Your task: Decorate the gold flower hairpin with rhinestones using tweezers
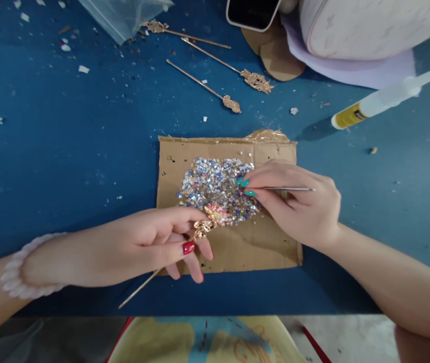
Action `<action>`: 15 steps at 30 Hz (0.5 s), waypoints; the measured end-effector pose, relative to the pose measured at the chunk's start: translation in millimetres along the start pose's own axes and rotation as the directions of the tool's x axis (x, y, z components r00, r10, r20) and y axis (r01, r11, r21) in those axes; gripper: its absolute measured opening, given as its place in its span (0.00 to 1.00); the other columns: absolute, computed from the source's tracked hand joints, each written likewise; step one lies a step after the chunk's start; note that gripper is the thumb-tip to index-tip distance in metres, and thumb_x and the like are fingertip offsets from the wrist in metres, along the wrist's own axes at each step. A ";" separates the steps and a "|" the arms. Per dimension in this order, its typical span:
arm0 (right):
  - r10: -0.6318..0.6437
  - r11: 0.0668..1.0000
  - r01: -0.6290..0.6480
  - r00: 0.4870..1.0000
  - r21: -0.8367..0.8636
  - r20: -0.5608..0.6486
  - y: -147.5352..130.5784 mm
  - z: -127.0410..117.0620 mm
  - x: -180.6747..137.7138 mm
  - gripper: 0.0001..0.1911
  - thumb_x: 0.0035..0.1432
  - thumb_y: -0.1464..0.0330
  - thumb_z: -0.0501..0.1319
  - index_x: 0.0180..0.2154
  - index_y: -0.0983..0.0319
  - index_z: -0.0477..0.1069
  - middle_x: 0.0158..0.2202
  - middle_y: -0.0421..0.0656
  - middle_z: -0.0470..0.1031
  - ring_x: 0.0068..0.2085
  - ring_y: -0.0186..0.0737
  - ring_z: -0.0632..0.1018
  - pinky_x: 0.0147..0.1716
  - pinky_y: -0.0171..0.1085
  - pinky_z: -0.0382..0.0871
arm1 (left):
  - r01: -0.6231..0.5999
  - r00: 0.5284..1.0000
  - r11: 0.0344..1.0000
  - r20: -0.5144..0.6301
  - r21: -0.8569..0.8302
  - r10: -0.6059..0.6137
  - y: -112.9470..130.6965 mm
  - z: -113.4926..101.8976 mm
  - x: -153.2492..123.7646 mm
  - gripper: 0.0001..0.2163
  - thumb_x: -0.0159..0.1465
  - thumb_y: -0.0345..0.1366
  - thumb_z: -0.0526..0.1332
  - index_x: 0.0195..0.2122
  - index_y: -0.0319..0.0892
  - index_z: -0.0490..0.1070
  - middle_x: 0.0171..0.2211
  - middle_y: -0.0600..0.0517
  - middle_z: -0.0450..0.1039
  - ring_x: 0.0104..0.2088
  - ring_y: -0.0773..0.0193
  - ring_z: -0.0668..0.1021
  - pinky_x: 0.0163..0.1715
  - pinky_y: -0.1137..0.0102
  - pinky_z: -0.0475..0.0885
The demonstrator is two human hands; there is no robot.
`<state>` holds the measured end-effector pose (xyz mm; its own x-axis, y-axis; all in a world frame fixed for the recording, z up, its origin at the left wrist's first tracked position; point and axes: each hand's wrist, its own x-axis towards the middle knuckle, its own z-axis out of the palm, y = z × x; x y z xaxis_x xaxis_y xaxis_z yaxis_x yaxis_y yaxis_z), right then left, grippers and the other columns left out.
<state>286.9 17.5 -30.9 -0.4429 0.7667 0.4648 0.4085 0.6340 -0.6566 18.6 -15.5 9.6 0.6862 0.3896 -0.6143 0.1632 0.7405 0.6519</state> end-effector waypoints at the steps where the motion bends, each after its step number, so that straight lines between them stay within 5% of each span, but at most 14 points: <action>1: -0.003 1.000 0.003 1.000 0.002 0.000 0.2 0.0 0.0 0.11 0.65 0.80 0.64 0.37 0.59 0.80 0.35 0.41 0.85 0.38 0.37 0.86 0.38 0.35 0.83 | -0.002 1.000 1.000 -0.001 0.001 0.002 -0.3 -0.3 0.1 0.11 0.77 0.29 0.55 0.54 0.47 0.73 0.46 0.55 0.80 0.42 0.70 0.85 0.39 0.79 0.77; 15: -0.007 1.000 0.006 1.000 -0.023 -0.018 -0.4 -0.6 -0.1 0.10 0.65 0.79 0.65 0.36 0.58 0.79 0.35 0.39 0.85 0.37 0.36 0.86 0.38 0.35 0.82 | -0.028 0.999 0.999 0.029 0.041 0.027 -8.0 -7.7 4.0 0.09 0.77 0.32 0.56 0.53 0.48 0.73 0.47 0.54 0.80 0.42 0.69 0.85 0.39 0.78 0.78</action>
<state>287.3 17.3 -30.4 -0.4309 0.7642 0.4799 0.4239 0.6409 -0.6399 14.6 -15.7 -1.5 0.7105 0.3931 -0.5837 0.1734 0.7061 0.6866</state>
